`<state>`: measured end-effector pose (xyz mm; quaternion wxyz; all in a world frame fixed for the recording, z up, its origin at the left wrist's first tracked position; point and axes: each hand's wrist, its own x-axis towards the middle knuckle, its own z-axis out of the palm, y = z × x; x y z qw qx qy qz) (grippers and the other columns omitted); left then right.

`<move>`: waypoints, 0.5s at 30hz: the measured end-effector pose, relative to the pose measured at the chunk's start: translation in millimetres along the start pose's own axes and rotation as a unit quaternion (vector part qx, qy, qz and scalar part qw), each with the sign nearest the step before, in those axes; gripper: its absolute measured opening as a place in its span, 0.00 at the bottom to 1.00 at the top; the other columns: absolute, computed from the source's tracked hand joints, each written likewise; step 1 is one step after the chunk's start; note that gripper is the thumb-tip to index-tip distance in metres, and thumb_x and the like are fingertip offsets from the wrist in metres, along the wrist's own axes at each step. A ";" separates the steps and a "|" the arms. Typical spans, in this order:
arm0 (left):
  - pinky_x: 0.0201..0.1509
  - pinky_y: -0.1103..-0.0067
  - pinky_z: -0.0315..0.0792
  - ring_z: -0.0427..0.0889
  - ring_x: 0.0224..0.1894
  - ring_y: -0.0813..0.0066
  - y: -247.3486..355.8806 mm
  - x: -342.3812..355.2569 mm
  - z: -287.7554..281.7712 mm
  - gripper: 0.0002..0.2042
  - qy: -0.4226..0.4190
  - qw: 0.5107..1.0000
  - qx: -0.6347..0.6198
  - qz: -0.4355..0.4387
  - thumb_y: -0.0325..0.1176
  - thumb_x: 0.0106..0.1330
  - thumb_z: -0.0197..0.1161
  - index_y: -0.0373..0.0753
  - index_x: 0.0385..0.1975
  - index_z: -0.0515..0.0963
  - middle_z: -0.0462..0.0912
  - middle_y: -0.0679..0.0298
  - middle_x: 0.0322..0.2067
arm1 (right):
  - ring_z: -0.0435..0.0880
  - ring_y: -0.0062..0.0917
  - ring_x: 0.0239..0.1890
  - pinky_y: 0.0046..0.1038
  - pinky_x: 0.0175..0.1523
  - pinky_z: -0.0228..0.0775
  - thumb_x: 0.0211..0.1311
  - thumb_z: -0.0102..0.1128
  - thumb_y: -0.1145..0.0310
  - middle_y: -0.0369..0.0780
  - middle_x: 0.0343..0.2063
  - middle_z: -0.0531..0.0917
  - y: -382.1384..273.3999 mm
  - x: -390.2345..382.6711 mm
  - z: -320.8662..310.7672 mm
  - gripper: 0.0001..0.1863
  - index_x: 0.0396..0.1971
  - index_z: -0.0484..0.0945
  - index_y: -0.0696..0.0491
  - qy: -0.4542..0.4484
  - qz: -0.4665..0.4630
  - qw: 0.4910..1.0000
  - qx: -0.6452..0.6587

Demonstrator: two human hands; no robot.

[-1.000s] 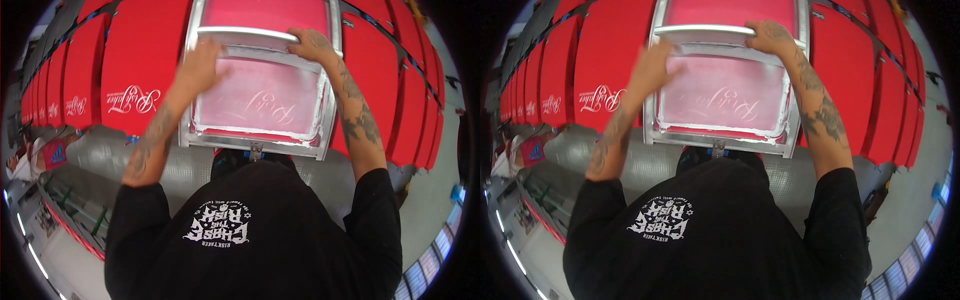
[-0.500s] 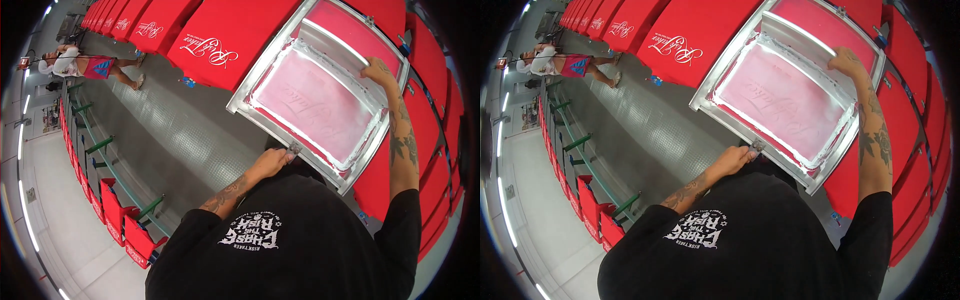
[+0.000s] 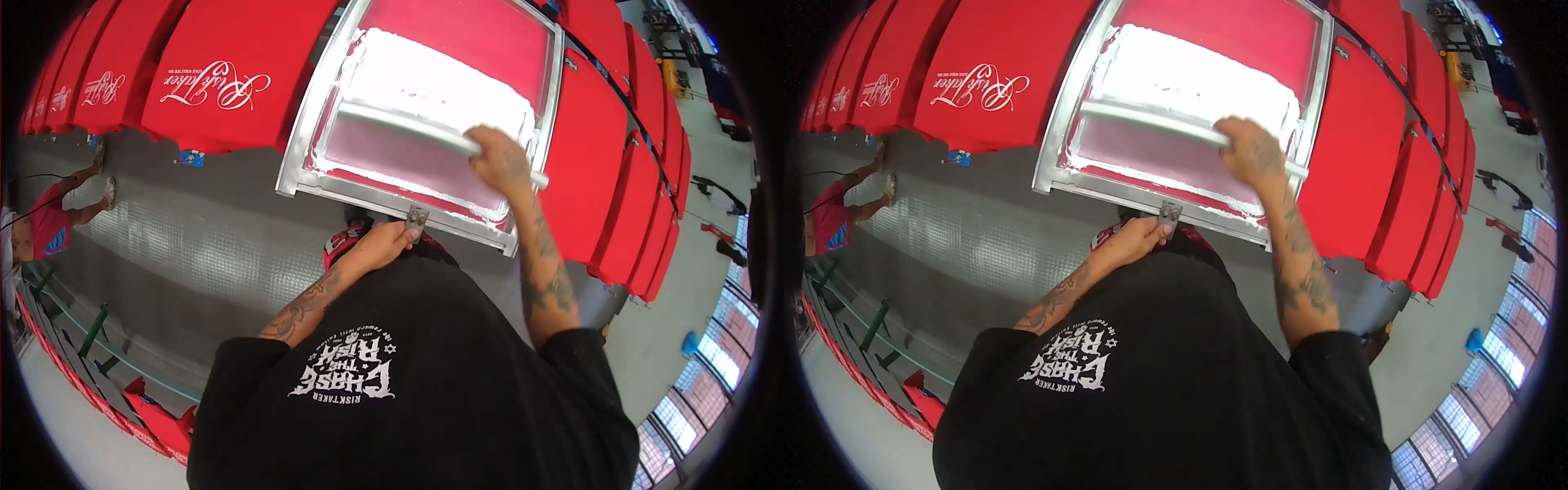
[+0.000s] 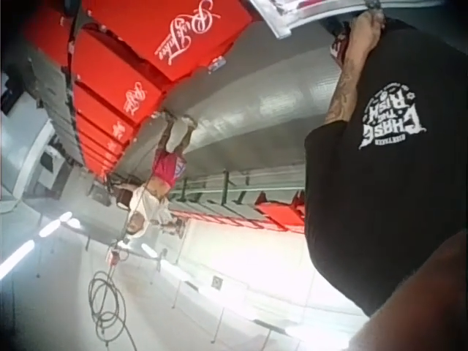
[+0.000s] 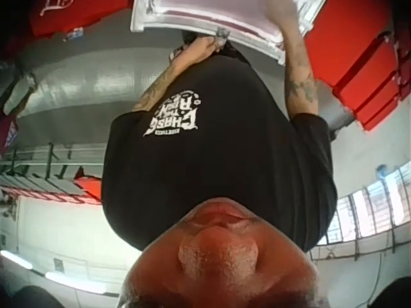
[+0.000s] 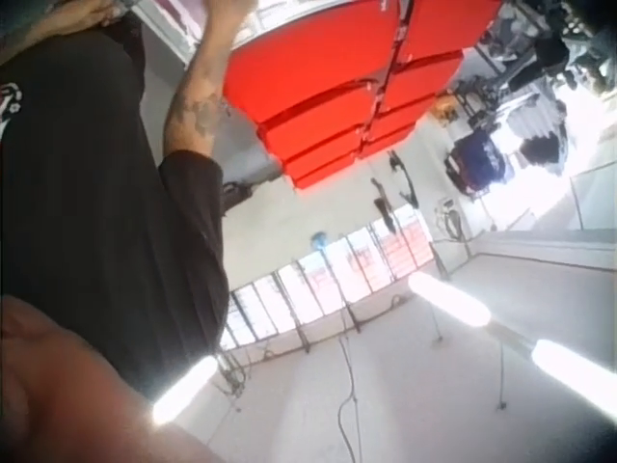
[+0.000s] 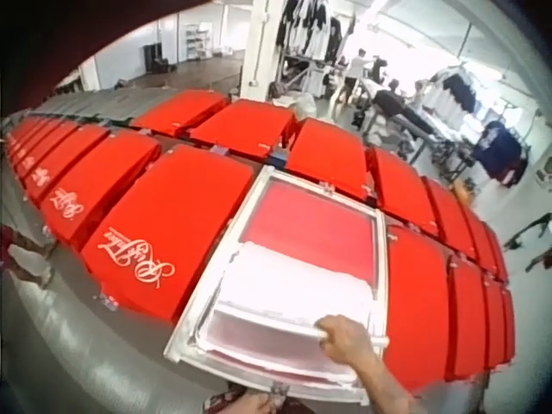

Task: Manually applying white ink to a screen printing frame and using a squeegee to print the design onto red t-shirts.

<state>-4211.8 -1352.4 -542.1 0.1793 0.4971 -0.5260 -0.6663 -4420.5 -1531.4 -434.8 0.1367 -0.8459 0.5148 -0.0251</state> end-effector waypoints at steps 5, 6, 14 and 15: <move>0.45 0.65 0.76 0.85 0.37 0.56 14.0 -7.4 -13.2 0.22 -0.048 0.999 0.014 -0.004 0.48 0.76 0.51 0.32 0.36 0.81 0.86 0.52 0.33 | 0.80 0.35 0.38 0.36 0.41 0.71 0.42 0.61 0.77 0.36 0.33 0.81 -85.5 -94.2 21.4 0.19 0.39 0.79 0.49 0.012 -0.021 0.999 -0.026; 0.46 0.65 0.76 0.85 0.38 0.56 8.0 -8.8 -9.6 0.21 -0.028 0.999 0.018 0.005 0.48 0.76 0.52 0.32 0.38 0.81 0.86 0.52 0.34 | 0.80 0.34 0.38 0.36 0.41 0.71 0.42 0.61 0.77 0.36 0.34 0.81 -90.1 -98.4 19.1 0.19 0.39 0.79 0.49 0.034 -0.025 0.999 -0.014; 0.46 0.61 0.75 0.84 0.39 0.50 84.4 -16.0 -104.3 0.21 -0.046 0.981 0.186 -0.014 0.49 0.72 0.56 0.33 0.36 0.82 0.84 0.46 0.32 | 0.86 0.42 0.32 0.40 0.38 0.75 0.54 0.70 0.62 0.51 0.26 0.84 -9.4 -50.6 -47.2 0.20 0.44 0.81 0.58 0.019 0.266 0.956 0.119; 0.44 0.64 0.76 0.84 0.37 0.54 81.3 -16.4 -124.7 0.17 0.055 0.990 0.128 0.015 0.46 0.72 0.58 0.35 0.36 0.82 0.84 0.49 0.32 | 0.87 0.39 0.33 0.38 0.38 0.75 0.54 0.70 0.61 0.53 0.28 0.84 5.3 -45.2 -63.0 0.21 0.42 0.81 0.61 0.018 0.321 0.936 0.145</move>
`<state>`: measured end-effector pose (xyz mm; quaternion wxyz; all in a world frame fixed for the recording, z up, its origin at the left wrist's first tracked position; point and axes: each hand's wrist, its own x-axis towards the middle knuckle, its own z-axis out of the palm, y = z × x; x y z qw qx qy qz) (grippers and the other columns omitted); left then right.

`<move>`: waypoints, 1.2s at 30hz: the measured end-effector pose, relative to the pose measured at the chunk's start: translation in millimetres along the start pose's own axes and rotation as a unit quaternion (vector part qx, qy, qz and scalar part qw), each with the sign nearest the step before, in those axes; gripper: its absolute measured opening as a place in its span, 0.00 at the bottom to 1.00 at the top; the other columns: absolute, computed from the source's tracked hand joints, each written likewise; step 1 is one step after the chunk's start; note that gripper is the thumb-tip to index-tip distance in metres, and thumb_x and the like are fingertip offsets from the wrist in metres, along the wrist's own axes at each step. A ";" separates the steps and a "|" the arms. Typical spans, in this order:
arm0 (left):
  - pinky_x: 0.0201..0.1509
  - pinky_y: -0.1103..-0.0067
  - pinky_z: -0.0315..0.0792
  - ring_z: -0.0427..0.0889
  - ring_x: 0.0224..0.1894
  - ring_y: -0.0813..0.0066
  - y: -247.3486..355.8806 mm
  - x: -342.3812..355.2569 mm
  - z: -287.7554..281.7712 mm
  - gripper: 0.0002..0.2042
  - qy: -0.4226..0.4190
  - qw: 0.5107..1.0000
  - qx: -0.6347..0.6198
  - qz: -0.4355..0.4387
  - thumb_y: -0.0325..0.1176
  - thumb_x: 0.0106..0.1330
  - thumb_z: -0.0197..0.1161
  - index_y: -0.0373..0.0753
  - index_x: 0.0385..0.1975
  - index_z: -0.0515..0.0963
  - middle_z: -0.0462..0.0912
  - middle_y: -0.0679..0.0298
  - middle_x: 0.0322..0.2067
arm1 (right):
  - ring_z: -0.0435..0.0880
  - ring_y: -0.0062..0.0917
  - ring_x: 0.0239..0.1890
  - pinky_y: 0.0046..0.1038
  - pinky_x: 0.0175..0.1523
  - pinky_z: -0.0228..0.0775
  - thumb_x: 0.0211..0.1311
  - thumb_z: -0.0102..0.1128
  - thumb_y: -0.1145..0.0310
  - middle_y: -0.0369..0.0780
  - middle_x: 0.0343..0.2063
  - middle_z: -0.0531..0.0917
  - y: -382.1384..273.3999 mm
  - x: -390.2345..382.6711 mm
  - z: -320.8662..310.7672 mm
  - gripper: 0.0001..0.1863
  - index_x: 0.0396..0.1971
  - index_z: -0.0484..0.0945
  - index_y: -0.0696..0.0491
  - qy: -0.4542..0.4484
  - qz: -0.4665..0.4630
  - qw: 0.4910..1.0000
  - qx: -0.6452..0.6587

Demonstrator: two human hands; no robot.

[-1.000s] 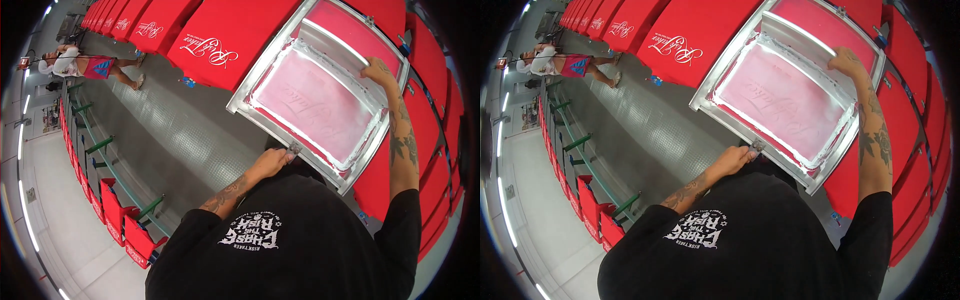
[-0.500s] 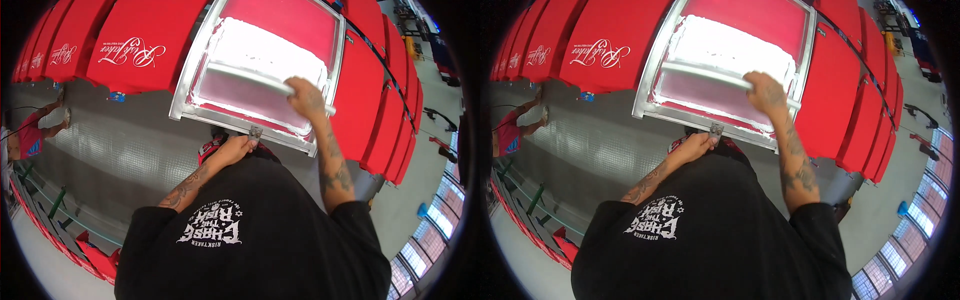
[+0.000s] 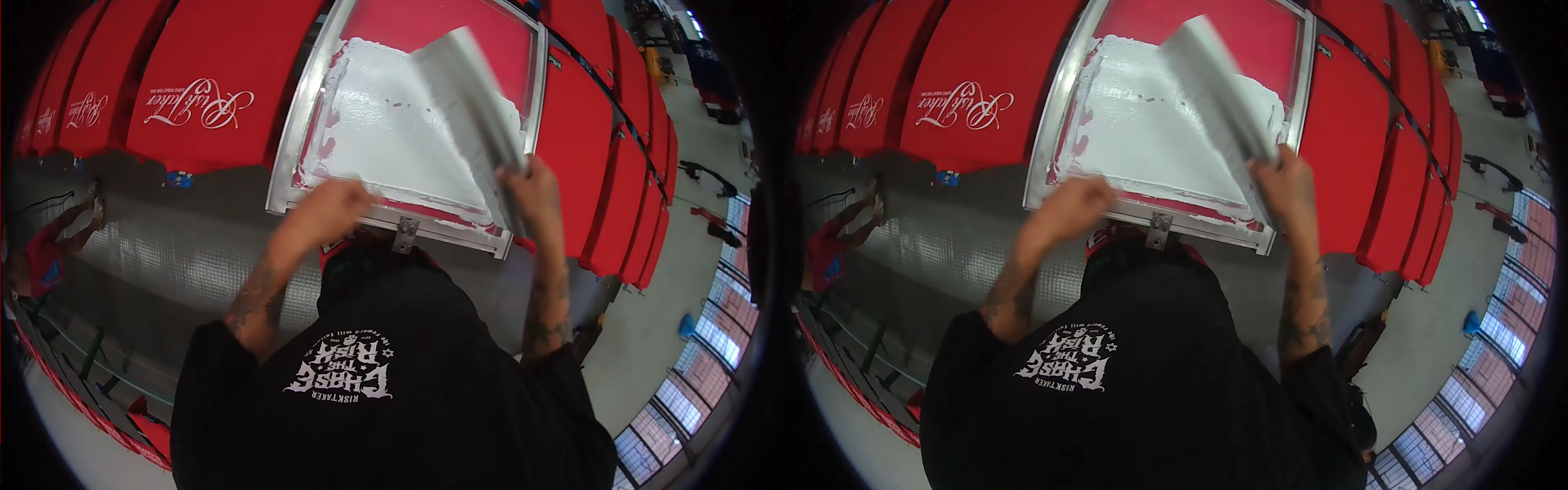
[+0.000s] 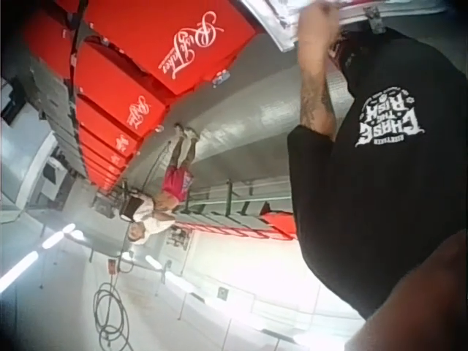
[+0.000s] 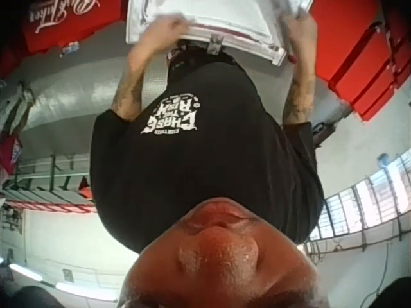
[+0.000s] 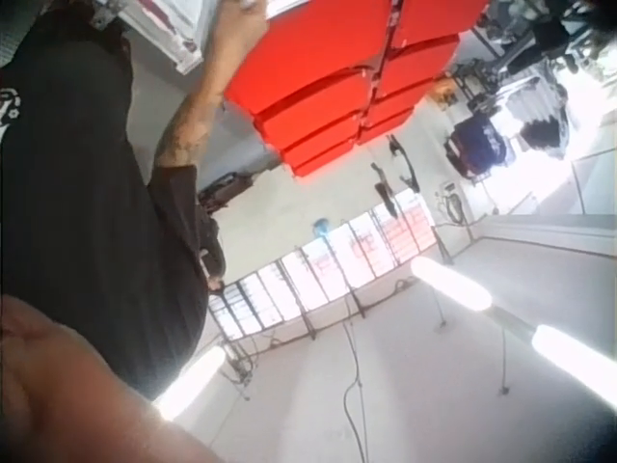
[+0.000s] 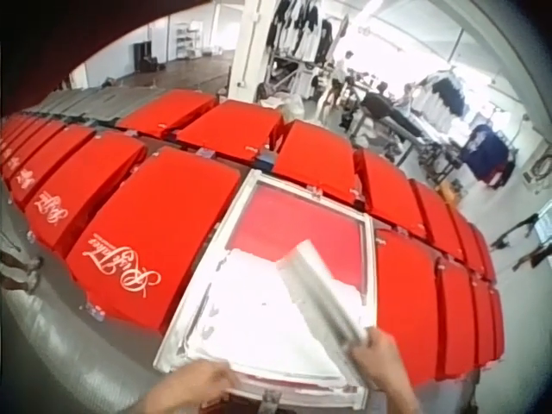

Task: Manually applying white ink to a screen printing frame and using a squeegee to print the design onto red t-shirts.

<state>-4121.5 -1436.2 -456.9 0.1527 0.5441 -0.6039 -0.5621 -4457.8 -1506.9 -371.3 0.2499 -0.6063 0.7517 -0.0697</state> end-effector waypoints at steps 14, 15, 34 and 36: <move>0.53 0.72 0.70 0.78 0.42 0.68 -113.0 27.5 -57.2 0.34 0.335 0.931 -0.067 -0.125 0.58 0.78 0.40 0.25 0.45 0.78 0.83 0.52 0.35 | 0.85 0.37 0.38 0.36 0.48 0.79 0.52 0.66 0.64 0.48 0.39 0.85 169.1 77.0 50.4 0.27 0.51 0.77 0.65 -0.058 0.127 0.769 0.624; 0.50 0.73 0.70 0.77 0.41 0.71 -119.6 28.3 -55.6 0.35 0.340 0.928 -0.110 -0.107 0.58 0.78 0.40 0.25 0.44 0.78 0.82 0.55 0.34 | 0.85 0.37 0.38 0.36 0.48 0.79 0.52 0.66 0.64 0.48 0.39 0.85 172.1 76.5 51.7 0.27 0.51 0.77 0.65 -0.049 0.125 0.766 0.628; 0.44 0.66 0.72 0.75 0.32 0.63 -184.2 109.6 29.3 0.37 0.277 0.950 -0.077 -0.125 0.58 0.78 0.38 0.21 0.35 0.76 0.78 0.48 0.26 | 0.85 0.39 0.40 0.38 0.48 0.79 0.49 0.67 0.64 0.51 0.41 0.83 215.5 81.4 67.5 0.32 0.54 0.74 0.66 0.008 0.082 0.826 0.557; 0.43 0.64 0.72 0.77 0.31 0.61 -187.0 108.6 29.6 0.39 0.277 0.951 -0.061 -0.120 0.60 0.78 0.37 0.20 0.34 0.76 0.79 0.47 0.26 | 0.85 0.39 0.40 0.38 0.48 0.78 0.48 0.67 0.64 0.51 0.40 0.83 218.5 78.7 76.6 0.32 0.54 0.75 0.66 0.013 0.068 0.834 0.547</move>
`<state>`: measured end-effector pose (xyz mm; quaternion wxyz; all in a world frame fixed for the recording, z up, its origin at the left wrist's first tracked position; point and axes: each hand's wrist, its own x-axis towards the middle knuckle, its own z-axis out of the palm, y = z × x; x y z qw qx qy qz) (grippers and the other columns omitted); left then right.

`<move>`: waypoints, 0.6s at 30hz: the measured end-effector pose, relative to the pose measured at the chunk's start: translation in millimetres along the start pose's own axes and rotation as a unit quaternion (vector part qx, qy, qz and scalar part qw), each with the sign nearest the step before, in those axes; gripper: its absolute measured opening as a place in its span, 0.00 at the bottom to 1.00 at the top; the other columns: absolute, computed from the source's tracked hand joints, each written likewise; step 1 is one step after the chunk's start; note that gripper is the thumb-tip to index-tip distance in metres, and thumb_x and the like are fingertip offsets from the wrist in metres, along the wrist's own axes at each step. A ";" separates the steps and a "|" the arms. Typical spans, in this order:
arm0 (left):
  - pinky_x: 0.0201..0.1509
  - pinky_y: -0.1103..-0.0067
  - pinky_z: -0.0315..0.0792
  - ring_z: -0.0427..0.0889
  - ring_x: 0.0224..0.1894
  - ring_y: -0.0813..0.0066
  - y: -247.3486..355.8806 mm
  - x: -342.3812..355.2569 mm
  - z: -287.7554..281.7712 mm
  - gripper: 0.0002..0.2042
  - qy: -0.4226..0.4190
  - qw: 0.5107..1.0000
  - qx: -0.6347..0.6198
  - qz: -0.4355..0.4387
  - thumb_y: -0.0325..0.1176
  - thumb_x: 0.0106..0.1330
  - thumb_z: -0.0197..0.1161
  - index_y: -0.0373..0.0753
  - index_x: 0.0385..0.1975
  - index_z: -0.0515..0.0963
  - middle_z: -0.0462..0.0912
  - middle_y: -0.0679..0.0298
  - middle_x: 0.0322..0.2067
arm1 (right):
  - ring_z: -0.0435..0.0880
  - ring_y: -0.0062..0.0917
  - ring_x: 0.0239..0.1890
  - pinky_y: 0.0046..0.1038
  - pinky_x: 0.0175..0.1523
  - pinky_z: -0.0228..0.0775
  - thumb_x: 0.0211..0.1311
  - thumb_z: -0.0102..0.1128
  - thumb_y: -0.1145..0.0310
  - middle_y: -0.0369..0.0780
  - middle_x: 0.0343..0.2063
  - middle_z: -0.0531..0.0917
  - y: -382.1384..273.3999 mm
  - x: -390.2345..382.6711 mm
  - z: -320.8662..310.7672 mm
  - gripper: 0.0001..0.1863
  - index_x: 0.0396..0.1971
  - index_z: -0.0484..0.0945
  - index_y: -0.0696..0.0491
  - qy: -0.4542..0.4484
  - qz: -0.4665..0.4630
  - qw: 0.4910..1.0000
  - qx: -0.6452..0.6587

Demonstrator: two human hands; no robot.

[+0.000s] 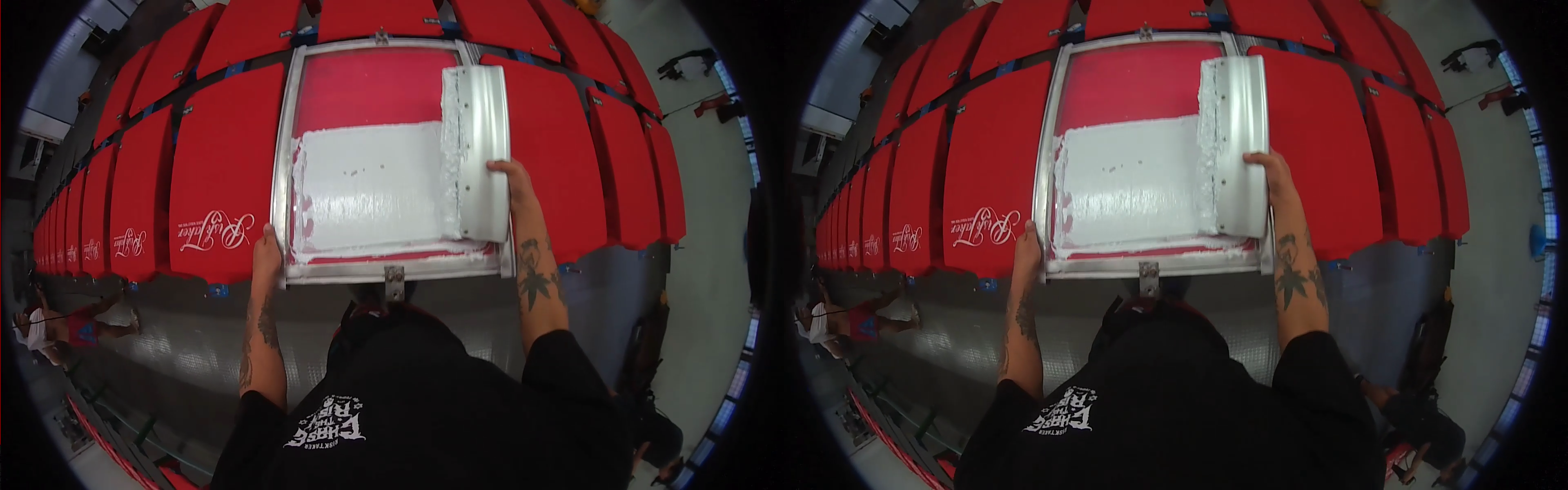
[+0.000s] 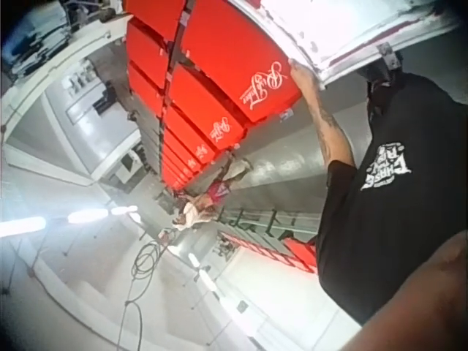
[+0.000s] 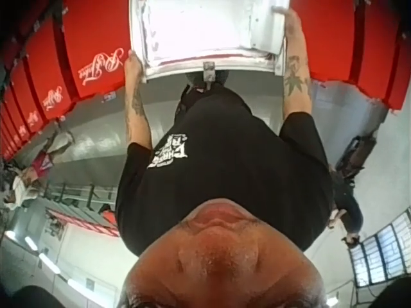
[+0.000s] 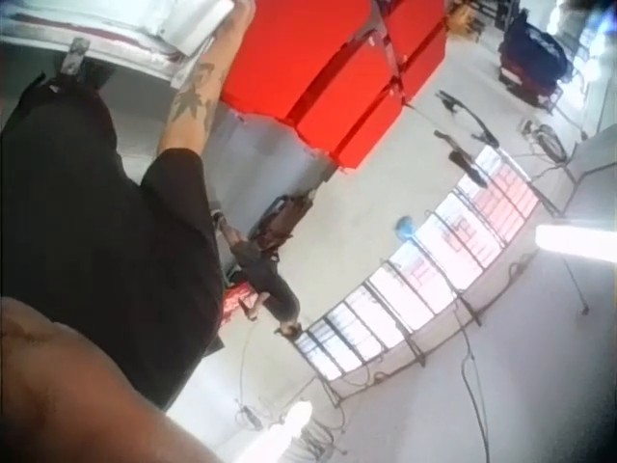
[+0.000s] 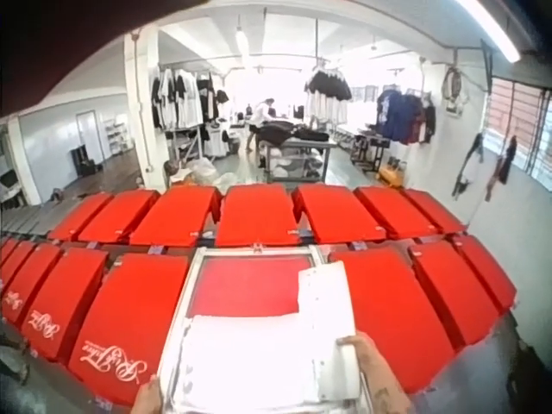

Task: Manually applying white ink to a screen printing frame and using a squeegee to print the design onto red t-shirts.

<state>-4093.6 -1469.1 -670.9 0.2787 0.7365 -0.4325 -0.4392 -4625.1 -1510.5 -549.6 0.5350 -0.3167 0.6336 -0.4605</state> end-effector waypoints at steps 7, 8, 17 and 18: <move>0.49 0.64 0.73 0.82 0.40 0.54 -13.5 -1.8 2.8 0.42 0.009 0.998 0.046 -0.032 0.63 0.76 0.36 0.20 0.41 0.78 0.82 0.40 0.33 | 0.86 0.30 0.33 0.34 0.43 0.81 0.56 0.67 0.61 0.43 0.33 0.86 17.0 0.0 -9.8 0.18 0.40 0.82 0.59 -0.034 0.031 0.999 0.006; 0.49 0.64 0.73 0.82 0.41 0.53 -16.5 4.6 8.3 0.42 0.040 0.999 0.026 -0.013 0.63 0.76 0.36 0.19 0.43 0.78 0.82 0.40 0.34 | 0.87 0.30 0.34 0.34 0.43 0.82 0.56 0.68 0.61 0.43 0.33 0.86 19.0 7.5 -15.7 0.18 0.40 0.82 0.59 -0.066 0.040 0.997 0.026; 0.52 0.65 0.72 0.82 0.43 0.53 -16.8 -12.2 26.6 0.41 0.038 0.999 0.025 0.001 0.63 0.76 0.36 0.20 0.46 0.77 0.83 0.40 0.36 | 0.87 0.30 0.33 0.33 0.41 0.82 0.55 0.68 0.59 0.44 0.34 0.86 42.3 16.9 -37.1 0.21 0.41 0.82 0.61 -0.060 0.062 0.992 0.092; 0.52 0.65 0.72 0.82 0.43 0.53 -20.0 -9.8 26.2 0.41 0.036 0.999 0.023 -0.002 0.63 0.76 0.36 0.20 0.46 0.77 0.83 0.40 0.36 | 0.87 0.30 0.33 0.33 0.41 0.82 0.55 0.68 0.59 0.44 0.34 0.86 42.6 20.6 -35.5 0.21 0.41 0.82 0.61 -0.059 0.064 0.992 0.090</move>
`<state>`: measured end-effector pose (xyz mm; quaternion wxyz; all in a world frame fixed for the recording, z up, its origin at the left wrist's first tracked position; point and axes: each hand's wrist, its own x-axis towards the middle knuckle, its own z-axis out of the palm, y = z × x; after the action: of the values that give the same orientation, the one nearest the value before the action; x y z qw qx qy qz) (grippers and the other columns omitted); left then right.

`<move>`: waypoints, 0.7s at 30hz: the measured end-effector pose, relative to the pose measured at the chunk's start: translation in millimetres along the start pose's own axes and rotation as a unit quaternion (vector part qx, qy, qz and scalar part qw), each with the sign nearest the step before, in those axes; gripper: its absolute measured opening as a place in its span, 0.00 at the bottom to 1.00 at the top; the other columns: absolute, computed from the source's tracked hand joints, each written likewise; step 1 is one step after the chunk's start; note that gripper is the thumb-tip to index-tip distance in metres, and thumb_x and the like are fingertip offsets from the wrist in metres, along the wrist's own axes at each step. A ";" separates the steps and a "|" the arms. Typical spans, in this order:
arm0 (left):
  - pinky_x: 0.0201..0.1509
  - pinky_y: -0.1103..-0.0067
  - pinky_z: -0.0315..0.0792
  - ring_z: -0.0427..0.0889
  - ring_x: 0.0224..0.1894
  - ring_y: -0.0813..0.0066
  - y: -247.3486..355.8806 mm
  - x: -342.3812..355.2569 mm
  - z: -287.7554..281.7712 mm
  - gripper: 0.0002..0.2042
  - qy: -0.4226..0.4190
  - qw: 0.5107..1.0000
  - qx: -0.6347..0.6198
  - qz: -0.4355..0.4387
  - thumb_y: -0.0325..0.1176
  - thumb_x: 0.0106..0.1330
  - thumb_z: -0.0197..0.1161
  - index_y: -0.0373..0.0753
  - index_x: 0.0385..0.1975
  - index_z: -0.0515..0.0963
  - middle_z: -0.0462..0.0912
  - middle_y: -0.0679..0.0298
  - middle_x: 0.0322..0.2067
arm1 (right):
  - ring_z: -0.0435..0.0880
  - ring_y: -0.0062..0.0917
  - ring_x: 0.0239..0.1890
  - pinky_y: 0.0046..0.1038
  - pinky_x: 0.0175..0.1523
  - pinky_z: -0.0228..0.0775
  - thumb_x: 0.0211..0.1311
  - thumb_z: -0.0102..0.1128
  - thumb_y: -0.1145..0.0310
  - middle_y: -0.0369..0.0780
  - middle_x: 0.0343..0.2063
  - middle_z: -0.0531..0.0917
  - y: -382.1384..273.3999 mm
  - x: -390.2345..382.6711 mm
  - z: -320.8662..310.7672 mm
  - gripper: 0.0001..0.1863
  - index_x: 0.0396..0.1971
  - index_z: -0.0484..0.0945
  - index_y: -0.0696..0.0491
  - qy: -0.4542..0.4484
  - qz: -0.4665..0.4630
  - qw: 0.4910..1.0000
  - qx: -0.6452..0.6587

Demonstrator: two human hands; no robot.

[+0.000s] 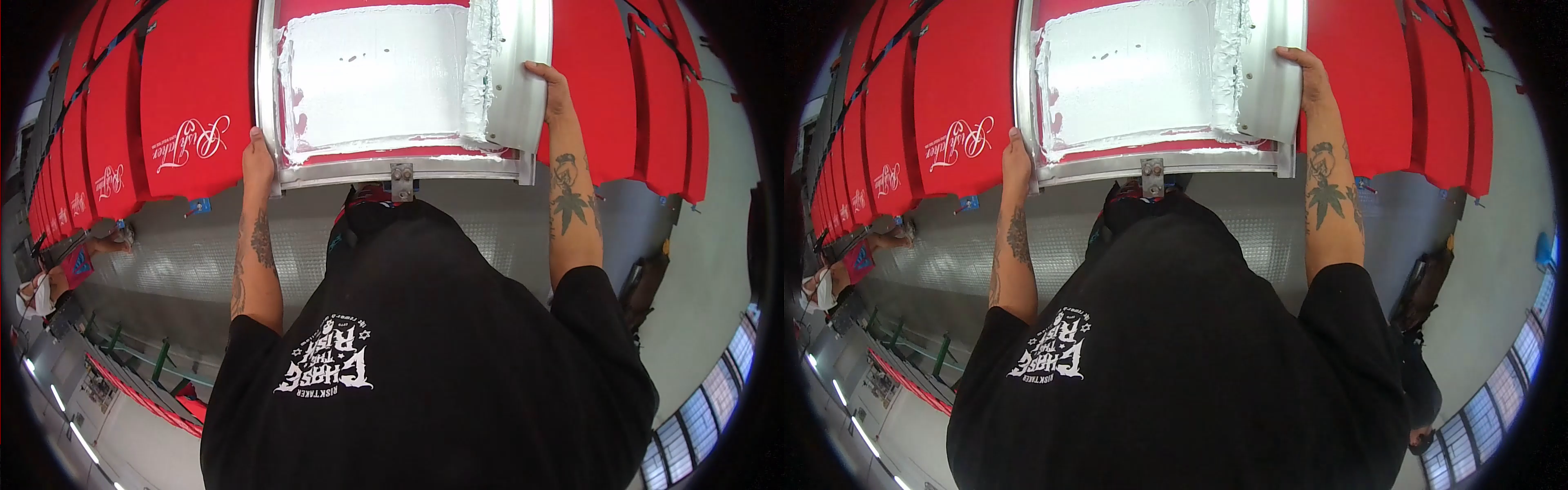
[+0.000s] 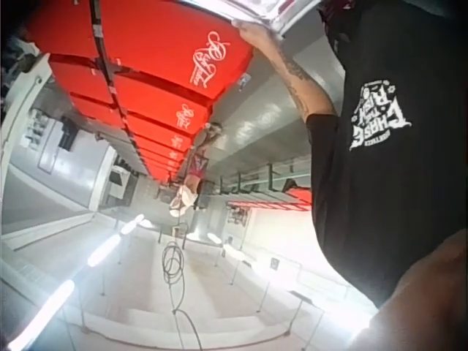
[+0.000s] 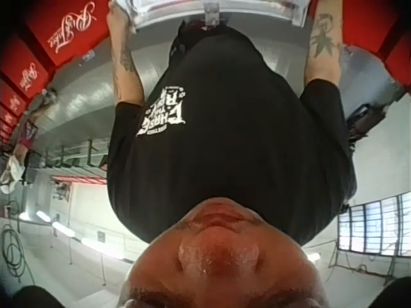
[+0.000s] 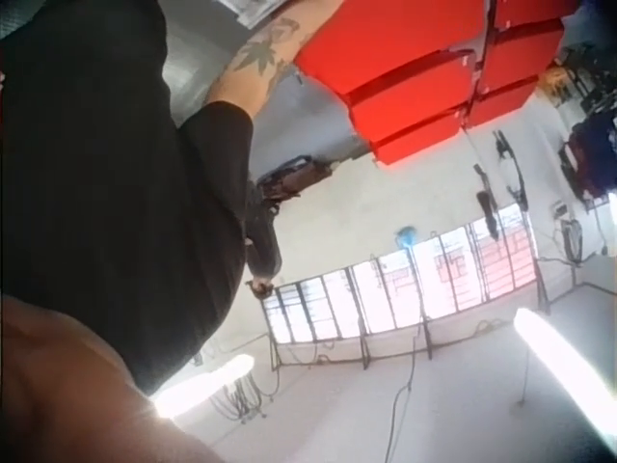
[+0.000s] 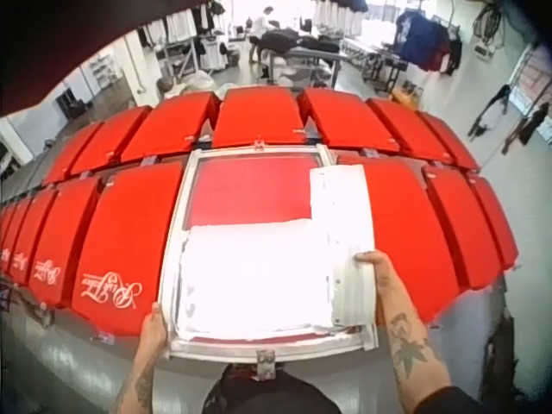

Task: Manually applying white ink to a screen printing frame and using a squeegee to print the design onto red t-shirts.

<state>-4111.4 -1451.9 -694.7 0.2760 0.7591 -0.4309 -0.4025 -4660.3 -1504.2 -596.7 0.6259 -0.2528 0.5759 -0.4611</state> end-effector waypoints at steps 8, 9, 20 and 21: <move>0.36 0.61 0.69 0.73 0.27 0.61 -19.6 1.7 20.9 0.37 -0.002 1.000 0.001 -0.006 0.58 0.79 0.32 0.25 0.26 0.72 0.73 0.49 0.20 | 0.86 0.35 0.36 0.37 0.45 0.79 0.55 0.67 0.60 0.45 0.35 0.85 13.1 11.3 -18.9 0.21 0.43 0.81 0.59 0.086 0.031 0.996 -0.024; 0.39 0.61 0.70 0.75 0.30 0.60 -23.2 6.3 27.0 0.36 -0.032 0.999 -0.007 -0.011 0.57 0.79 0.34 0.24 0.31 0.75 0.75 0.45 0.21 | 0.86 0.35 0.38 0.36 0.46 0.80 0.54 0.66 0.61 0.46 0.37 0.85 10.4 5.4 -28.2 0.22 0.45 0.81 0.61 0.077 0.015 0.996 -0.034; 0.63 0.68 0.69 0.75 0.58 0.64 16.0 56.9 -9.5 0.32 -0.106 0.978 -0.180 -0.004 0.56 0.76 0.51 0.30 0.63 0.68 0.77 0.48 0.56 | 0.85 0.40 0.46 0.37 0.50 0.75 0.61 0.67 0.56 0.42 0.41 0.87 -91.6 40.9 214.2 0.26 0.57 0.77 0.50 -0.060 -0.173 0.669 -0.720; 0.62 0.67 0.69 0.76 0.57 0.61 27.1 60.4 -7.2 0.25 -0.056 0.979 -0.164 0.103 0.44 0.75 0.56 0.30 0.61 0.68 0.76 0.49 0.56 | 0.83 0.41 0.46 0.39 0.49 0.74 0.60 0.65 0.60 0.41 0.41 0.87 -82.0 54.2 213.4 0.22 0.54 0.78 0.49 -0.063 -0.253 0.624 -0.736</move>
<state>-4098.5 -1517.2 -692.7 0.4125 0.6312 -0.4496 -0.4788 -4485.0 -1633.8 -509.1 0.1243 -0.7937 0.5954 -0.0063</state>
